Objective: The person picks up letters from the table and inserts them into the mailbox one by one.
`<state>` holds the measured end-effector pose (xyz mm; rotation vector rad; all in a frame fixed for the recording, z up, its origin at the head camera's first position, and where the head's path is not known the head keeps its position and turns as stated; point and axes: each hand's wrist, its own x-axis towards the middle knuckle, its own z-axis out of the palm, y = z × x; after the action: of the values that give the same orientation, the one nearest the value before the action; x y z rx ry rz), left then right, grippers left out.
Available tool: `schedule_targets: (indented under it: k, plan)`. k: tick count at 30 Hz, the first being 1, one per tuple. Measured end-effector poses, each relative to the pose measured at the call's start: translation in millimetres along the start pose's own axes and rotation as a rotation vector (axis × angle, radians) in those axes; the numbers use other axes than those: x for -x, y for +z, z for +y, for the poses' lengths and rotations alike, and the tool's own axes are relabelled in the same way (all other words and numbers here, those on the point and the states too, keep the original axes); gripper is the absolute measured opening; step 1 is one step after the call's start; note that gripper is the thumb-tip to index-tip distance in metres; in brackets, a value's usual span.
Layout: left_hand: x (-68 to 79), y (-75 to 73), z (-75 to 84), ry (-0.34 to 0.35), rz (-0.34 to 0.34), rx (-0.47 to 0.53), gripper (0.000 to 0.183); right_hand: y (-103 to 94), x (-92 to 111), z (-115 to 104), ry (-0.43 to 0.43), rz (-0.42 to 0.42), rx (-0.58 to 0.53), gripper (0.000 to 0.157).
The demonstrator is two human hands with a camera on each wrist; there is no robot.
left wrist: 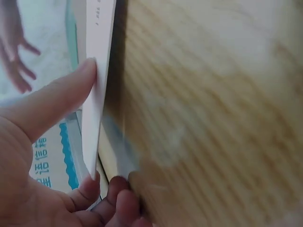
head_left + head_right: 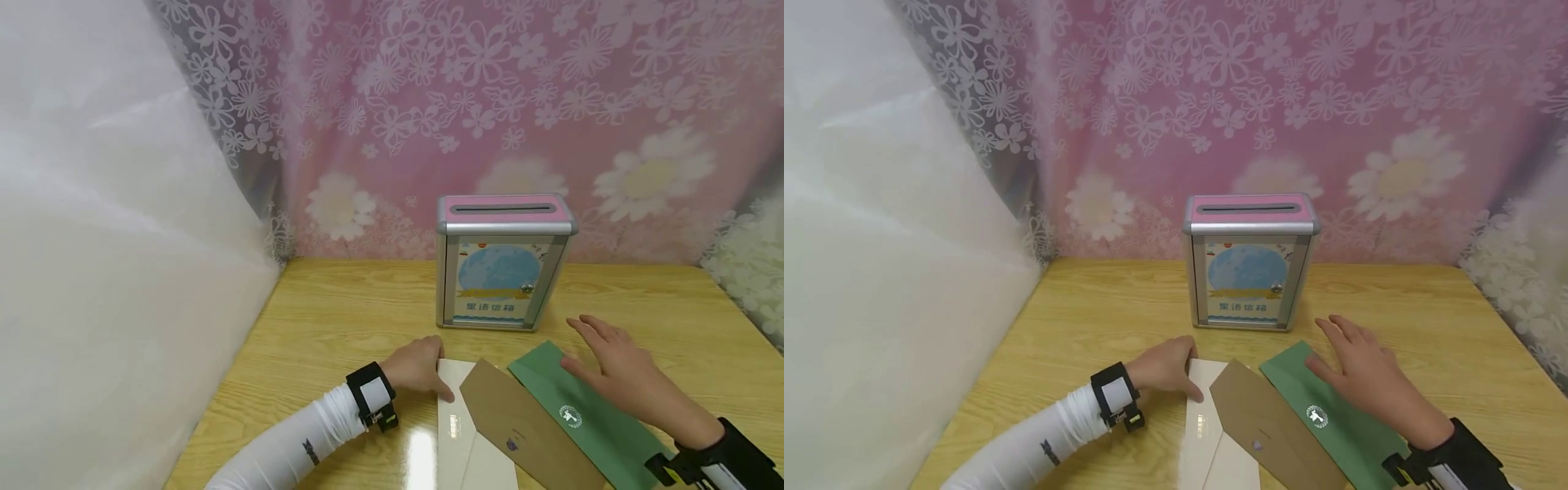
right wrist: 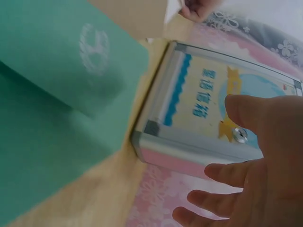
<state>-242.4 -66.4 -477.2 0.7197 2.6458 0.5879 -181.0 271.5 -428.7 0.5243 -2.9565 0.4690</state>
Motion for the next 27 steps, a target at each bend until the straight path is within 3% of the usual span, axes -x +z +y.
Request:
schedule_targets:
  k: [5,13,27]
  plan:
    - [-0.9,-6.3,-2.7,-0.018,-0.029,0.15,0.058,11.7,2,-2,-0.017,-0.009,-0.007,0.075]
    - [-3.5,-9.2,-14.7,0.006,-0.02,0.403,0.056,17.2,4,-7,0.0,-0.046,-0.024,0.077]
    - [1.8,-36.5,-26.4,0.012,-0.03,0.623,0.058,13.5,9,-9,0.022,-0.055,-0.038,0.076]
